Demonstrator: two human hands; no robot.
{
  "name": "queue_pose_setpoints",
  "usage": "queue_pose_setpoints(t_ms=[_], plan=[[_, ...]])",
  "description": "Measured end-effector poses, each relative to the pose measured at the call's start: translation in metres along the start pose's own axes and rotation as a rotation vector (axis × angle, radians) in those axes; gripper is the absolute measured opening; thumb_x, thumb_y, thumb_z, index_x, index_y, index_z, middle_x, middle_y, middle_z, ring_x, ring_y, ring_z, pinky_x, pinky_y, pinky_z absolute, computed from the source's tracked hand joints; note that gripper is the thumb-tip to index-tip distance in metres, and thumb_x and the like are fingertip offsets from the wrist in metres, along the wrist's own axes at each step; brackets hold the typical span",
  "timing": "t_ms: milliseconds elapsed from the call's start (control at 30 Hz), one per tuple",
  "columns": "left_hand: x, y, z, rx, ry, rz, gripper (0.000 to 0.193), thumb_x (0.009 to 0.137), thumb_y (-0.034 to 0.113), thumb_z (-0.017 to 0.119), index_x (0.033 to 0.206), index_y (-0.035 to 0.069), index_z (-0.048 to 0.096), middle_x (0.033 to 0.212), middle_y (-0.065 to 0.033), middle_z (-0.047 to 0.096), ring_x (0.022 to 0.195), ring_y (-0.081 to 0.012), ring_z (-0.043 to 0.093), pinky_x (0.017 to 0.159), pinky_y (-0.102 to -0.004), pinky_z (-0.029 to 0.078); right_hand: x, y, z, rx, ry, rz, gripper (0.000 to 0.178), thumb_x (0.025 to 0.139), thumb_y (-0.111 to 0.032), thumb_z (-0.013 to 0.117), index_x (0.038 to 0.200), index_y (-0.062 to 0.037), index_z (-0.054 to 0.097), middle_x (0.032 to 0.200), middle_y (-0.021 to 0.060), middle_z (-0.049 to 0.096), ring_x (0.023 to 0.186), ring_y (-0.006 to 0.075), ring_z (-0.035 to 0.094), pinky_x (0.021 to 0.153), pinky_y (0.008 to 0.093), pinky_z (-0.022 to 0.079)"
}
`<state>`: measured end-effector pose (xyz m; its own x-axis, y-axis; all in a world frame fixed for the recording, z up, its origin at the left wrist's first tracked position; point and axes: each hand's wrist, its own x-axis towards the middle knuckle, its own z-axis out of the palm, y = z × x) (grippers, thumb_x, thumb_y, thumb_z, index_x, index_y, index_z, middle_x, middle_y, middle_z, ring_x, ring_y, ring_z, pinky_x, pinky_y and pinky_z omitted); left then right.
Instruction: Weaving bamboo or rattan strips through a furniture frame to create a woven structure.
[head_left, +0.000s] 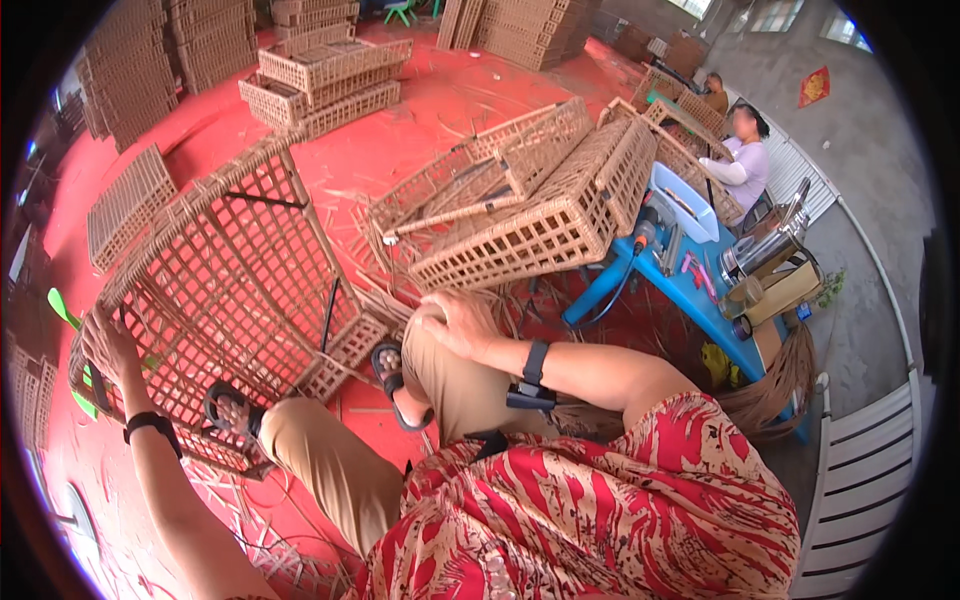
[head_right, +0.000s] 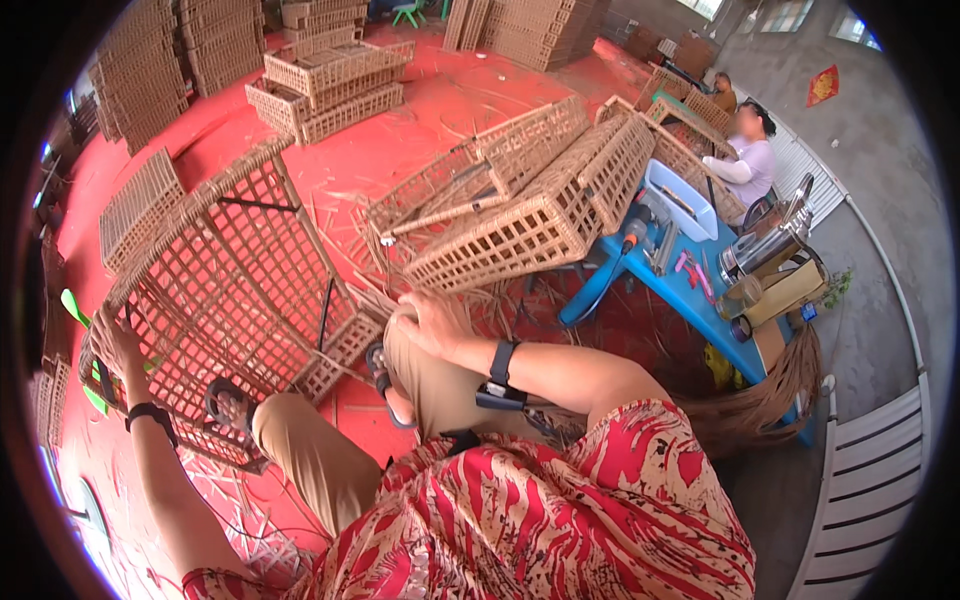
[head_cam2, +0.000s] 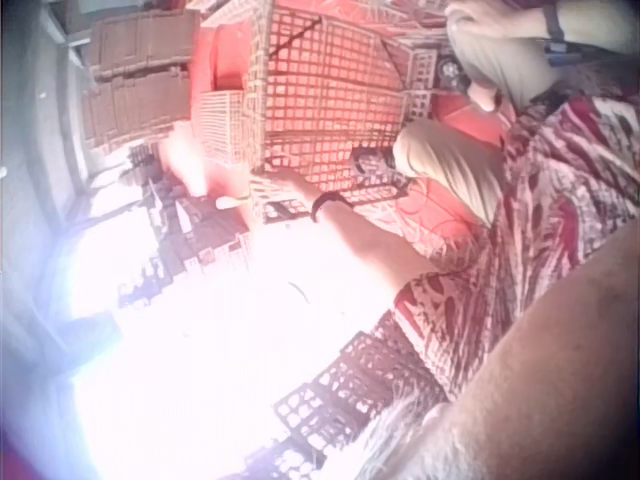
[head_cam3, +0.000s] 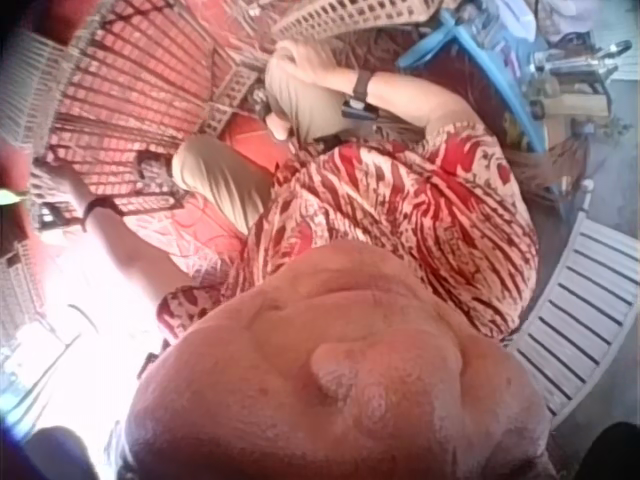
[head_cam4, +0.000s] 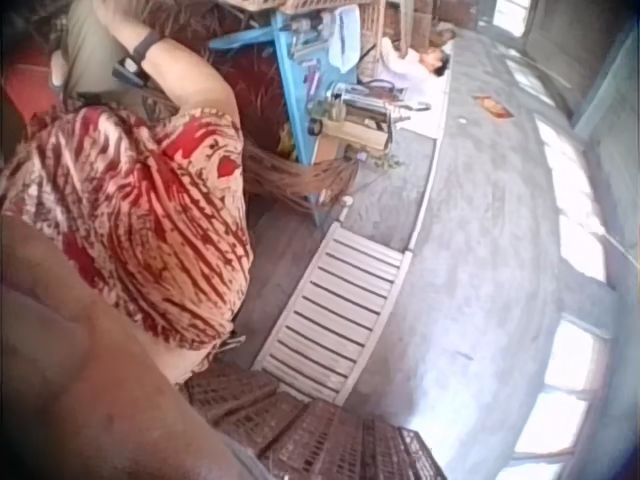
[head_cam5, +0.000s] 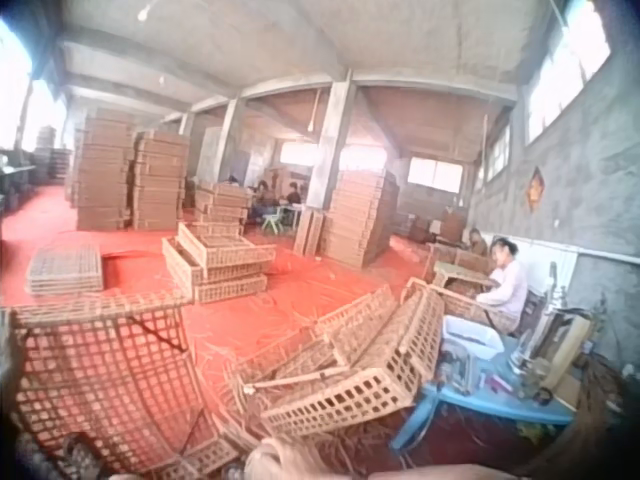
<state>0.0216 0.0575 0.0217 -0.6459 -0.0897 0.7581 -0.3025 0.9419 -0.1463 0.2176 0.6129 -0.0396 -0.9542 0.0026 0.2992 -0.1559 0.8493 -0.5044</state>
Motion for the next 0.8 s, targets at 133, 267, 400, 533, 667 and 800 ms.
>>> queue_pose_setpoints(t_ms=[133, 267, 400, 533, 667, 800], plan=[[0.003, 0.000, -0.002, 0.020, -0.008, 0.016, 0.049, 0.085, 0.022, 0.056, 0.131, 0.011, 0.044, 0.129, -0.0093, 0.051, 0.119, -0.0273, 0.047, 0.100, -0.0423, 0.034, 0.001, -0.007, -0.010, -0.020, -0.005, 0.008, 0.035, 0.079, -0.033, 0.059, 0.102, -0.0062, 0.062, 0.101, 0.0146, 0.062, 0.101, 0.0307, 0.056, 0.089, 0.0422, 0.043], [0.002, -0.001, 0.000, 0.016, 0.002, 0.008, 0.049, 0.085, 0.023, 0.055, 0.131, 0.011, 0.044, 0.129, -0.0086, 0.051, 0.120, -0.0276, 0.046, 0.100, -0.0423, 0.035, 0.000, -0.001, 0.001, 0.005, 0.021, -0.010, 0.035, 0.079, -0.033, 0.059, 0.102, -0.0063, 0.062, 0.101, 0.0141, 0.062, 0.101, 0.0303, 0.056, 0.090, 0.0420, 0.042], [0.002, 0.000, 0.003, -0.030, 0.021, -0.027, 0.053, 0.083, 0.020, 0.060, 0.133, 0.013, 0.043, 0.127, -0.0072, 0.050, 0.120, -0.0257, 0.045, 0.102, -0.0415, 0.032, 0.006, -0.007, -0.009, -0.037, -0.053, 0.021, 0.035, 0.080, -0.030, 0.060, 0.105, -0.0057, 0.061, 0.108, 0.0131, 0.062, 0.102, 0.0316, 0.057, 0.091, 0.0413, 0.042], [0.001, 0.007, -0.007, -0.041, 0.001, -0.029, 0.053, 0.084, 0.019, 0.059, 0.133, 0.012, 0.042, 0.125, -0.0072, 0.051, 0.119, -0.0257, 0.044, 0.102, -0.0417, 0.031, 0.000, -0.001, -0.005, -0.021, -0.020, 0.016, 0.037, 0.078, -0.034, 0.058, 0.102, -0.0056, 0.062, 0.103, 0.0142, 0.062, 0.101, 0.0301, 0.056, 0.088, 0.0426, 0.043], [-0.001, 0.001, -0.003, -0.033, -0.027, -0.032, 0.052, 0.085, 0.020, 0.057, 0.133, 0.011, 0.041, 0.125, -0.0074, 0.050, 0.120, -0.0261, 0.044, 0.102, -0.0417, 0.031, 0.003, -0.005, -0.007, -0.029, -0.078, 0.052, 0.034, 0.080, -0.031, 0.060, 0.105, -0.0069, 0.061, 0.110, 0.0125, 0.062, 0.104, 0.0311, 0.056, 0.093, 0.0419, 0.042], [0.001, 0.006, -0.003, -0.040, -0.019, -0.022, 0.052, 0.085, 0.021, 0.057, 0.133, 0.011, 0.041, 0.126, -0.0085, 0.049, 0.121, -0.0273, 0.042, 0.102, -0.0425, 0.031, 0.001, -0.002, -0.005, -0.022, -0.005, 0.031, 0.036, 0.079, -0.034, 0.057, 0.103, -0.0072, 0.062, 0.104, 0.0130, 0.061, 0.104, 0.0300, 0.054, 0.092, 0.0415, 0.041]])
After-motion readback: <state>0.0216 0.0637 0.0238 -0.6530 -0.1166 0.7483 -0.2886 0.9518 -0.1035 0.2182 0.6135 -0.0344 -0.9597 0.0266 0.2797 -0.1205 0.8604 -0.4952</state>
